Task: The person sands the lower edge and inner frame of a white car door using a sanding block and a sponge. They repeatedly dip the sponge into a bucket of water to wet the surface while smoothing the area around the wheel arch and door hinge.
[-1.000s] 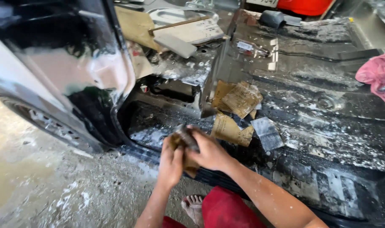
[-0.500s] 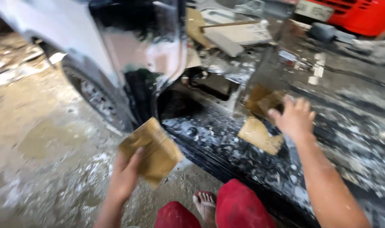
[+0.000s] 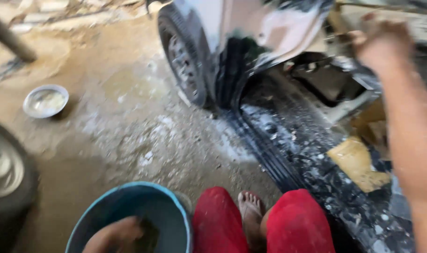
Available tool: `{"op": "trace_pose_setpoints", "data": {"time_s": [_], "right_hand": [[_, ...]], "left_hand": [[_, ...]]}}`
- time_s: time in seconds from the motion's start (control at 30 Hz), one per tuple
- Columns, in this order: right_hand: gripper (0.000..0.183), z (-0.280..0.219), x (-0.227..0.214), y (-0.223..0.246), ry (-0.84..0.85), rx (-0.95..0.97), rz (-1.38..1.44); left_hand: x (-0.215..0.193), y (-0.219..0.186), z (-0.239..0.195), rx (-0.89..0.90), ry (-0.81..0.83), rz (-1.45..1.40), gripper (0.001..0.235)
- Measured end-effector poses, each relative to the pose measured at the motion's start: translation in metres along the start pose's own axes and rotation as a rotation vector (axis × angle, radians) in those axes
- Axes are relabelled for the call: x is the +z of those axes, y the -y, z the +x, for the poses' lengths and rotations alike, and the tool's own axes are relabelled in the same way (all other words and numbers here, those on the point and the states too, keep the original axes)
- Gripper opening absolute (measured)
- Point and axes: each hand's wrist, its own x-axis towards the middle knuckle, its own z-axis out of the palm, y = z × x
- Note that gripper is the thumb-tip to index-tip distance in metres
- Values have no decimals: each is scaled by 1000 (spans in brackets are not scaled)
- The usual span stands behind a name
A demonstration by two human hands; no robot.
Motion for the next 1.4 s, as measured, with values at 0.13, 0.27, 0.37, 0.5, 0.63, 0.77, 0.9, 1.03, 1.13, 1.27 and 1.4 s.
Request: {"op": "trace_pose_setpoints", "data": {"time_s": [0.13, 0.27, 0.37, 0.5, 0.63, 0.77, 0.9, 1.03, 1.13, 1.27, 1.4], "right_hand": [[43, -52, -37, 74, -29, -351, 373], [39, -149, -94, 175, -65, -621, 764], [38, -201, -95, 255, -61, -761, 961], [30, -226, -52, 363, 747, -967, 733], [24, -236, 67, 452, 1045, -1097, 423], [21, -279, 193, 530, 880, -1315, 10], [12, -336, 299, 582, 1114, -1270, -100], [18, -279, 94, 504, 757, -1288, -109], [42, -249, 10, 454, 806, -987, 422], [53, -268, 1, 434, 735, -757, 884], [82, -291, -12, 439, 610, -818, 1058]], "left_hand": [[72, -2, 125, -980, 677, 881, 36], [81, 81, 129, -988, 542, 733, 38], [64, 78, 123, -843, 832, 865, 26], [22, -110, 81, -771, 266, 856, 46], [-9, -92, 64, -720, -19, 555, 49], [6, -174, 43, -769, -19, 510, 55], [7, -197, 42, -828, -34, 588, 55], [16, -183, 44, -915, -33, 616, 66], [9, -205, 50, -794, 18, 663, 61], [-5, -179, 80, -755, -123, 310, 50], [-16, -152, 106, -678, -206, 119, 31]]}}
